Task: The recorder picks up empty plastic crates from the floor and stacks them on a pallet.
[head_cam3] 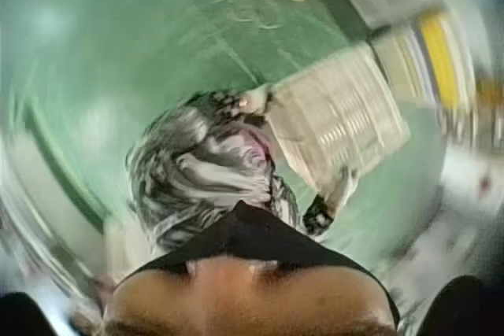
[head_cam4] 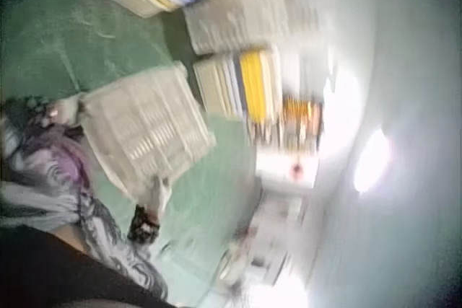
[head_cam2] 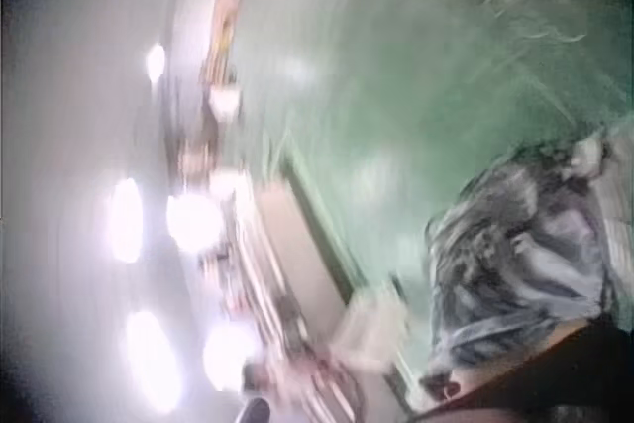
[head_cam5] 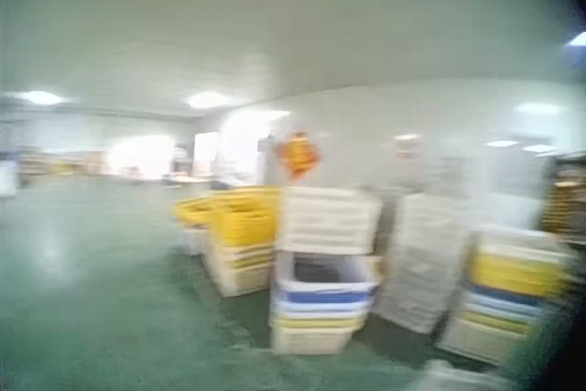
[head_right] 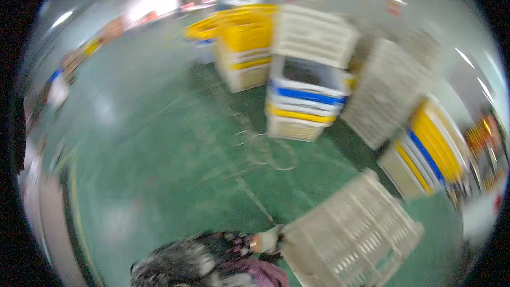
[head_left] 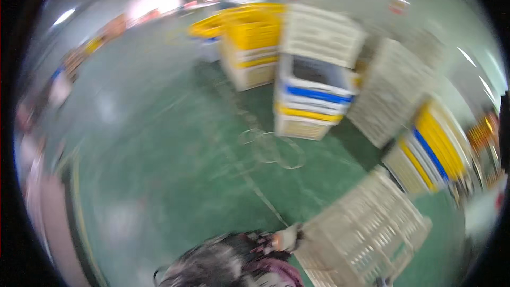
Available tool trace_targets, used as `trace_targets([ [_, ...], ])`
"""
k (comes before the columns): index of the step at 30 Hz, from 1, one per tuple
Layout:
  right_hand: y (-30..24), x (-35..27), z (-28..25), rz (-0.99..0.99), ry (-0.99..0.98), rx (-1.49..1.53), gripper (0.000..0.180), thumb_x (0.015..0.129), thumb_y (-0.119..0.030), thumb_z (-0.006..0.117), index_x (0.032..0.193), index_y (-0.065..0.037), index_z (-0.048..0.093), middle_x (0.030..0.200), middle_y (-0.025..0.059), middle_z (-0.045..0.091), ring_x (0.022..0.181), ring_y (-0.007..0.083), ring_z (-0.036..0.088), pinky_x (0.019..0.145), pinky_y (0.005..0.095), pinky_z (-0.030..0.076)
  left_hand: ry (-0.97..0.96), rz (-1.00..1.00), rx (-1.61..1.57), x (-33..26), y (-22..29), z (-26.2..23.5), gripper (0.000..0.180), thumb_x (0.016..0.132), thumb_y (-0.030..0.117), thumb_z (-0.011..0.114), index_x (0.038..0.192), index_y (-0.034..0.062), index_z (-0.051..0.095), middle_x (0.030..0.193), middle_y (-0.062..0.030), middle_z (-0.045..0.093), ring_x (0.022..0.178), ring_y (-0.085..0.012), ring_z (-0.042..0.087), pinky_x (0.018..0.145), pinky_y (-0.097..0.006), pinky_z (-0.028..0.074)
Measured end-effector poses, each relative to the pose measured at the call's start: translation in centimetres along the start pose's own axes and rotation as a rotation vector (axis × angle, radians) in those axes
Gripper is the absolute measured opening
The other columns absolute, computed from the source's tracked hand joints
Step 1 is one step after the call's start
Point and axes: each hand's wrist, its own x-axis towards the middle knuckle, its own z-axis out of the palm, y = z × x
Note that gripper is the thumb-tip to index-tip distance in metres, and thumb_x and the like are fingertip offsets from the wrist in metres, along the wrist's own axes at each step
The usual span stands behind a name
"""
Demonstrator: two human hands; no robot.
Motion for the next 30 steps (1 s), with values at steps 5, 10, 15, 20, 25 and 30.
trace_targets([
  [5, -1.8, 19.5, -5.4, -0.064, -0.047, -0.379, 0.013, 0.074, -0.013, 0.053, 0.079, -0.002, 0.049, 0.066, 0.003, 0.039, 0.059, 0.0143, 0.037, 0.053, 0.0289, 0.032, 0.077, 0.007, -0.093, 7.5, 0.0, 12.4, 0.033, 0.076, 0.044, 0.043, 0.063, 0.0136, 0.047, 0.052, -0.0017, 0.041, 0.045, -0.0137, 0.039, 0.046, -0.029, 0.034],
  [10, -8.6, 38.5, -3.1, -0.146, -0.322, -0.351, 0.014, 0.074, -0.015, 0.054, 0.08, -0.002, 0.05, 0.067, 0.0042, 0.041, 0.06, 0.0143, 0.038, 0.053, 0.0288, 0.034, 0.124, 0.025, -0.216, 15.5, 6.5, 23.3, 0.032, 0.074, 0.047, 0.043, 0.069, 0.0157, 0.048, 0.066, -0.001, 0.048, 0.056, -0.0134, 0.043, 0.053, -0.028, 0.036],
  [15, -13.0, 63.8, 3.1, -0.082, -0.267, -0.09, 0.021, 0.073, -0.014, 0.053, 0.088, 0.0, 0.052, 0.072, 0.0049, 0.051, 0.062, 0.0135, 0.047, 0.054, 0.026, 0.039, 0.484, 0.179, 0.295, 26.8, 23.3, 40.5, 0.021, 0.074, 0.028, 0.044, 0.076, 0.0078, 0.051, 0.068, -0.0053, 0.052, 0.059, -0.0153, 0.048, 0.055, -0.028, 0.039],
  [20, -33.3, 95.3, 6.0, -0.075, -0.429, -0.092, 0.029, 0.066, -0.006, 0.06, 0.091, 0.005, 0.053, 0.078, 0.0053, 0.057, 0.066, 0.0126, 0.052, 0.059, 0.026, 0.044, 0.201, 0.956, 1.011, 42.4, 33.4, 61.1, 0.022, 0.065, 0.006, 0.051, 0.085, -0.0014, 0.058, 0.074, -0.01, 0.059, 0.069, -0.0188, 0.056, 0.061, -0.028, 0.046],
  [25, -27.3, 118.1, 7.9, -0.031, -0.244, -0.097, 0.033, 0.065, -0.002, 0.062, 0.096, 0.005, 0.052, 0.083, 0.0064, 0.059, 0.069, 0.0124, 0.054, 0.062, 0.0264, 0.046, 0.049, 0.805, 0.789, 74.9, 38.8, 64.7, 0.033, 0.08, 0.033, 0.033, 0.094, 0.0148, 0.056, 0.087, 0.0007, 0.059, 0.074, -0.0162, 0.055, 0.057, -0.026, 0.045],
  [30, -32.3, 132.2, 12.3, 0.024, -0.158, -0.069, 0.036, 0.064, -0.003, 0.062, 0.097, 0.005, 0.051, 0.084, 0.0084, 0.059, 0.07, 0.0135, 0.055, 0.064, 0.026, 0.046, -0.112, 0.526, 1.053, 85.1, 51.7, 76.7, 0.03, 0.079, 0.03, 0.038, 0.093, 0.0104, 0.055, 0.09, -0.0078, 0.058, 0.079, -0.0199, 0.054, 0.068, -0.03, 0.043],
])
